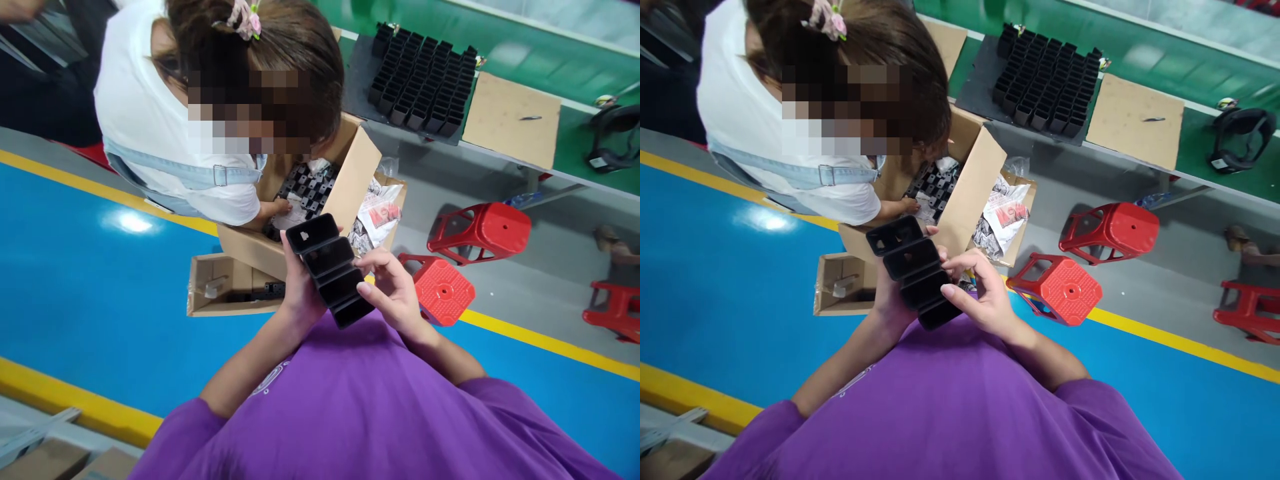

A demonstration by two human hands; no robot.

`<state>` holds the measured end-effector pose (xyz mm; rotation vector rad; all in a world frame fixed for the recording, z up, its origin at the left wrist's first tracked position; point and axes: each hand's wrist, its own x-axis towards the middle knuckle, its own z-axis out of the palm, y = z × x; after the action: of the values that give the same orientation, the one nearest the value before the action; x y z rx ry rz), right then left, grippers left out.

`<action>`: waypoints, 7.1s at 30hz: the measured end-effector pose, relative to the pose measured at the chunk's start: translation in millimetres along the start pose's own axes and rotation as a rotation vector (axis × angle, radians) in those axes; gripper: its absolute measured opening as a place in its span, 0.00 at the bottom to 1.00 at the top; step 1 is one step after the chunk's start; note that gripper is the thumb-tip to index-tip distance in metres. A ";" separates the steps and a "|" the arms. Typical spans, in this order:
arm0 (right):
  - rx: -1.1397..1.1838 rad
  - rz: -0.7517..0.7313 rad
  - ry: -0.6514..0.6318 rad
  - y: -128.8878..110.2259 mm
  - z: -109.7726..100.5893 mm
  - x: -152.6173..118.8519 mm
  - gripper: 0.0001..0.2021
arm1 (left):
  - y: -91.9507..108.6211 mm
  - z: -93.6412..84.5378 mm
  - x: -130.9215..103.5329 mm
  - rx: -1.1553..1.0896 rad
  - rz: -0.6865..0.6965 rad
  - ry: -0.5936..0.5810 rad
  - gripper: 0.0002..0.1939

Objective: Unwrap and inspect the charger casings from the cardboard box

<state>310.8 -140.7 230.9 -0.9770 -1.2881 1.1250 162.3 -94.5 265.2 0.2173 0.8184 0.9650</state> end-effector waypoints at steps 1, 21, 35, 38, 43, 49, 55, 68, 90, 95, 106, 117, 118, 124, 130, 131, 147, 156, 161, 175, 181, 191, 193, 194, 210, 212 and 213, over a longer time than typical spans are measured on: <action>-0.009 -0.011 0.001 -0.4 -0.8 -2.8 0.10 | -1.0 0.6 -2.7 -0.008 -0.007 -0.010 0.43; -0.238 -0.100 0.176 -26.3 34.5 -103.4 0.12 | -39.4 -33.6 -88.5 -0.113 -0.181 -0.022 0.43; -0.476 -0.215 -0.028 -54.9 6.2 -92.6 0.21 | -61.4 -10.6 -95.7 -0.124 -0.266 -0.101 0.41; -0.446 -0.204 -0.020 -55.0 -15.7 -96.2 0.23 | -74.8 6.7 -83.6 -0.133 -0.289 -0.077 0.43; -0.422 -0.184 0.044 -54.2 -60.5 -109.6 0.22 | -102.6 43.3 -66.7 -0.103 -0.335 -0.060 0.42; -0.449 -0.144 0.161 -53.4 -116.3 -123.0 0.20 | -142.3 86.9 -46.9 -0.009 -0.366 -0.036 0.40; -0.405 -0.062 0.255 -52.6 -169.4 -130.5 0.19 | -184.1 123.9 -20.9 0.040 -0.442 -0.010 0.40; -0.215 -0.112 0.108 -43.9 -252.1 -153.9 0.21 | -226.8 182.7 -0.7 0.119 -0.362 0.039 0.42; -0.124 -0.137 0.366 -35.0 -204.1 -97.9 0.14 | -159.8 157.9 24.7 -0.022 -0.367 -0.088 0.39; -0.209 -0.087 0.483 -30.0 -191.7 -89.3 0.14 | -140.5 151.7 24.5 -0.047 -0.296 -0.126 0.41; -0.279 -0.089 0.434 -27.2 -171.5 -76.3 0.14 | -121.8 143.2 32.4 -0.103 -0.247 -0.104 0.39; -0.268 -0.105 0.378 -26.4 -164.1 -66.2 0.17 | -112.1 137.2 38.9 -0.111 -0.256 -0.115 0.39; -0.261 -0.104 0.376 -26.4 -163.4 -65.7 0.18 | -111.8 136.2 39.7 -0.109 -0.259 -0.121 0.39; -0.280 -0.099 0.390 -28.8 -160.9 -61.2 0.14 | -108.8 134.2 44.3 -0.099 -0.253 -0.123 0.40; -0.331 -0.098 0.407 -30.1 -159.3 -57.2 0.11 | -104.3 139.2 43.3 -0.108 -0.247 -0.095 0.38; -0.339 -0.097 0.404 -29.9 -158.9 -57.0 0.11 | -104.0 139.2 43.3 -0.115 -0.248 -0.093 0.37; -0.285 -0.056 0.370 -29.5 -160.7 -53.8 0.18 | -101.3 141.0 48.5 -0.124 -0.261 -0.108 0.38; -0.241 -0.046 0.352 -26.3 -160.0 -54.8 0.19 | -104.6 139.2 55.7 -0.166 -0.309 -0.096 0.35; -0.252 -0.046 0.345 -26.5 -160.7 -55.1 0.19 | -105.0 140.3 56.6 -0.172 -0.312 -0.097 0.35; -0.280 -0.076 0.339 -29.1 -162.3 -55.0 0.18 | -106.7 141.7 52.2 -0.157 -0.259 -0.091 0.36; -0.253 -0.082 0.329 -29.1 -161.5 -56.8 0.19 | -105.5 143.0 46.1 -0.146 -0.207 -0.109 0.41; -0.247 -0.095 0.323 -30.5 -160.3 -57.1 0.21 | -103.6 140.9 38.8 -0.110 -0.156 -0.141 0.41; -0.237 -0.105 0.314 -30.3 -160.2 -57.7 0.22 | -103.8 140.9 38.0 -0.114 -0.138 -0.156 0.41; -0.236 -0.105 0.313 -30.3 -160.1 -58.0 0.23 | -104.0 140.8 37.9 -0.118 -0.133 -0.160 0.41; -0.379 -0.125 0.347 -35.0 -161.9 -56.4 0.12 | -105.7 132.6 38.8 -0.060 -0.154 -0.216 0.41; -0.421 -0.164 0.365 -38.4 -162.6 -54.9 0.12 | -105.7 129.3 39.1 -0.069 -0.166 -0.228 0.41; -0.439 -0.196 0.363 -40.7 -163.4 -53.7 0.13 | -105.8 127.4 39.5 -0.071 -0.173 -0.238 0.41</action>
<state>479.2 -191.5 248.8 -1.2772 -1.3174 0.4889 331.9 -100.7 278.8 0.1927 0.5737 0.7864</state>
